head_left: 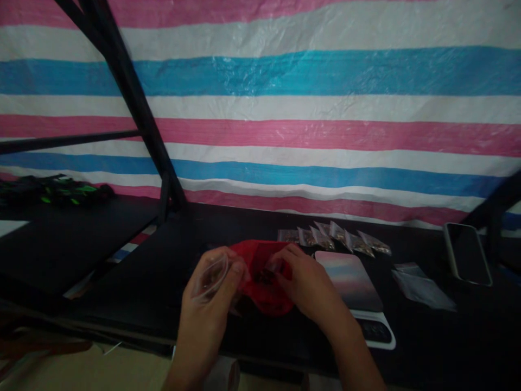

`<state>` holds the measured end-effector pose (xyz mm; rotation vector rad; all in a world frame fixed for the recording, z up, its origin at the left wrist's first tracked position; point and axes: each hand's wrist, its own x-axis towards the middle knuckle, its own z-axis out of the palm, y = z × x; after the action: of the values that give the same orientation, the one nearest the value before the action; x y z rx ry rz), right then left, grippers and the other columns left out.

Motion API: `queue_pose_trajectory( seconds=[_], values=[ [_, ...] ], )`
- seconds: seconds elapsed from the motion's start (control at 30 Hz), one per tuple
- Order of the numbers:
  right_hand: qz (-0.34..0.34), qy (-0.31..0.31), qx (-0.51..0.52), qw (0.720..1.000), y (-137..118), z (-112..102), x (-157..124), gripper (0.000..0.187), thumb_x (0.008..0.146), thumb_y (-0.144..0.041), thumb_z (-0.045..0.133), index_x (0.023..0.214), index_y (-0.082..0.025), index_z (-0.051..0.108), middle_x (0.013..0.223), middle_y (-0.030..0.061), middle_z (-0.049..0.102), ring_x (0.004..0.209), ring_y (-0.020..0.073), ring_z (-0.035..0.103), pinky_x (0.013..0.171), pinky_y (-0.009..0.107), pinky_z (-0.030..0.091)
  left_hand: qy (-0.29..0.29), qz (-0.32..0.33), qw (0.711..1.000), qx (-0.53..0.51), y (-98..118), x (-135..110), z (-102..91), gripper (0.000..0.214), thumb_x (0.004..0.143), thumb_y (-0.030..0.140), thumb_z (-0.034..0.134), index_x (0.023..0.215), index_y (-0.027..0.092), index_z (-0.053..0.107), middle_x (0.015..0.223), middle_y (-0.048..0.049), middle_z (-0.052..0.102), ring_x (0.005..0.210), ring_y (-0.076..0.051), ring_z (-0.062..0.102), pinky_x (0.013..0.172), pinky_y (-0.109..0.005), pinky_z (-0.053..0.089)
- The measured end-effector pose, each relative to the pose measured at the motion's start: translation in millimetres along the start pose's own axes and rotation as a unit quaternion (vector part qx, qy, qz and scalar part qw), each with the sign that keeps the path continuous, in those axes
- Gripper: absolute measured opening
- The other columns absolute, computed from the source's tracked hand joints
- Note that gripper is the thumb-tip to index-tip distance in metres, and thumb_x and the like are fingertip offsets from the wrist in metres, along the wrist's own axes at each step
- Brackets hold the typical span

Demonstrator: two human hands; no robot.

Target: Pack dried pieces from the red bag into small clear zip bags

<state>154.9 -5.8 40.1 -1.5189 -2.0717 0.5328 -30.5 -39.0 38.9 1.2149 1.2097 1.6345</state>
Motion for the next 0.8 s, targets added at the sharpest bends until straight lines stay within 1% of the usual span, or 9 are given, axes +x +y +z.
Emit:
queue_pose_trajectory(
  seconds=[0.03, 0.1, 0.17, 0.23, 0.3, 0.4, 0.47, 0.63, 0.8],
  values=[
    [0.014, 0.009, -0.031, 0.999, -0.2, 3.6, 1.8, 0.026, 0.091, -0.005, 0.065, 0.104, -0.026, 0.074, 0.121, 0.0039, 0.071, 0.104, 0.0232, 0.071, 0.088, 0.036, 0.05, -0.046, -0.038, 0.998, 0.017, 1.1, -2.5, -1.5, 0.031, 0.083, 0.052, 0.081, 0.086, 0.023, 0.071, 0.075, -0.0013, 0.068, 0.068, -0.018, 0.066, 0.061, -0.027, 0.054],
    [0.04, 0.024, -0.082, 0.996, -0.1, 10.0, 6.1, 0.025, 0.093, -0.01, 0.065, 0.11, -0.026, 0.073, 0.125, 0.0057, 0.07, 0.105, 0.025, 0.071, 0.088, 0.037, 0.049, -0.151, -0.113, 0.981, 0.051, -3.2, -8.7, -1.3, 0.035, 0.079, 0.056, 0.082, 0.081, 0.022, 0.072, 0.074, -0.0035, 0.068, 0.067, -0.02, 0.065, 0.059, -0.029, 0.054],
    [0.063, 0.03, -0.109, 0.992, 1.3, 14.1, 9.8, 0.025, 0.093, -0.012, 0.065, 0.113, -0.026, 0.072, 0.125, 0.007, 0.07, 0.106, 0.0264, 0.071, 0.088, 0.038, 0.049, -0.207, -0.164, 0.961, 0.082, -13.7, -14.6, 2.9, 0.035, 0.082, 0.057, 0.077, 0.083, 0.022, 0.074, 0.077, -0.0048, 0.07, 0.068, -0.021, 0.065, 0.06, -0.031, 0.053],
    [0.08, 0.033, -0.118, 0.989, 3.6, 15.7, 11.7, 0.024, 0.094, -0.015, 0.064, 0.114, -0.026, 0.073, 0.125, 0.0078, 0.07, 0.106, 0.0278, 0.071, 0.088, 0.039, 0.049, -0.198, -0.168, 0.961, 0.1, -24.4, -17.4, 8.8, 0.032, 0.083, 0.055, 0.074, 0.083, 0.023, 0.074, 0.074, -0.0041, 0.069, 0.067, -0.021, 0.064, 0.061, -0.031, 0.052],
    [0.084, 0.044, -0.125, 0.988, 6.4, 15.8, 11.8, 0.025, 0.094, -0.014, 0.063, 0.114, -0.026, 0.073, 0.125, 0.008, 0.071, 0.106, 0.0286, 0.071, 0.089, 0.04, 0.049, -0.17, -0.155, 0.969, 0.095, -30.5, -15.2, 14.3, 0.029, 0.082, 0.052, 0.073, 0.08, 0.023, 0.073, 0.073, -0.0037, 0.069, 0.069, -0.021, 0.064, 0.065, -0.032, 0.052],
    [0.086, 0.056, -0.134, 0.986, 10.1, 17.6, 10.8, 0.026, 0.092, -0.011, 0.063, 0.112, -0.025, 0.072, 0.125, 0.008, 0.072, 0.108, 0.0276, 0.071, 0.09, 0.039, 0.048, -0.111, -0.139, 0.982, 0.065, -31.1, -6.0, 19.0, 0.029, 0.074, 0.051, 0.078, 0.076, 0.022, 0.073, 0.075, -0.0033, 0.071, 0.072, -0.021, 0.065, 0.07, -0.032, 0.053],
    [0.089, 0.049, -0.126, 0.987, 11.0, 20.5, 10.8, 0.025, 0.092, -0.012, 0.064, 0.112, -0.025, 0.072, 0.125, 0.0078, 0.072, 0.109, 0.0269, 0.071, 0.091, 0.037, 0.049, -0.077, -0.153, 0.985, 0.04, -30.1, -0.1, 20.5, 0.033, 0.067, 0.051, 0.083, 0.076, 0.021, 0.074, 0.073, -0.0025, 0.07, 0.072, -0.019, 0.065, 0.071, -0.031, 0.053],
    [0.095, 0.029, -0.078, 0.992, 8.6, 25.9, 12.2, 0.025, 0.091, -0.013, 0.067, 0.112, -0.025, 0.073, 0.123, 0.006, 0.074, 0.11, 0.027, 0.071, 0.093, 0.037, 0.049, 0.001, -0.218, 0.973, -0.074, -32.3, 3.4, 23.2, 0.042, 0.06, 0.046, 0.091, 0.087, 0.018, 0.075, 0.078, -0.0006, 0.073, 0.074, -0.015, 0.066, 0.071, -0.025, 0.052],
    [0.075, 0.019, 0.015, 0.997, 11.2, 26.7, 10.1, 0.023, 0.086, -0.01, 0.07, 0.103, -0.024, 0.075, 0.114, 0.0041, 0.077, 0.106, 0.0231, 0.072, 0.094, 0.034, 0.049, 0.053, -0.221, 0.957, -0.182, -28.6, 3.8, 23.2, 0.046, 0.056, 0.04, 0.095, 0.09, 0.017, 0.074, 0.073, 0.0023, 0.071, 0.064, -0.012, 0.064, 0.059, -0.021, 0.051]
  ],
)
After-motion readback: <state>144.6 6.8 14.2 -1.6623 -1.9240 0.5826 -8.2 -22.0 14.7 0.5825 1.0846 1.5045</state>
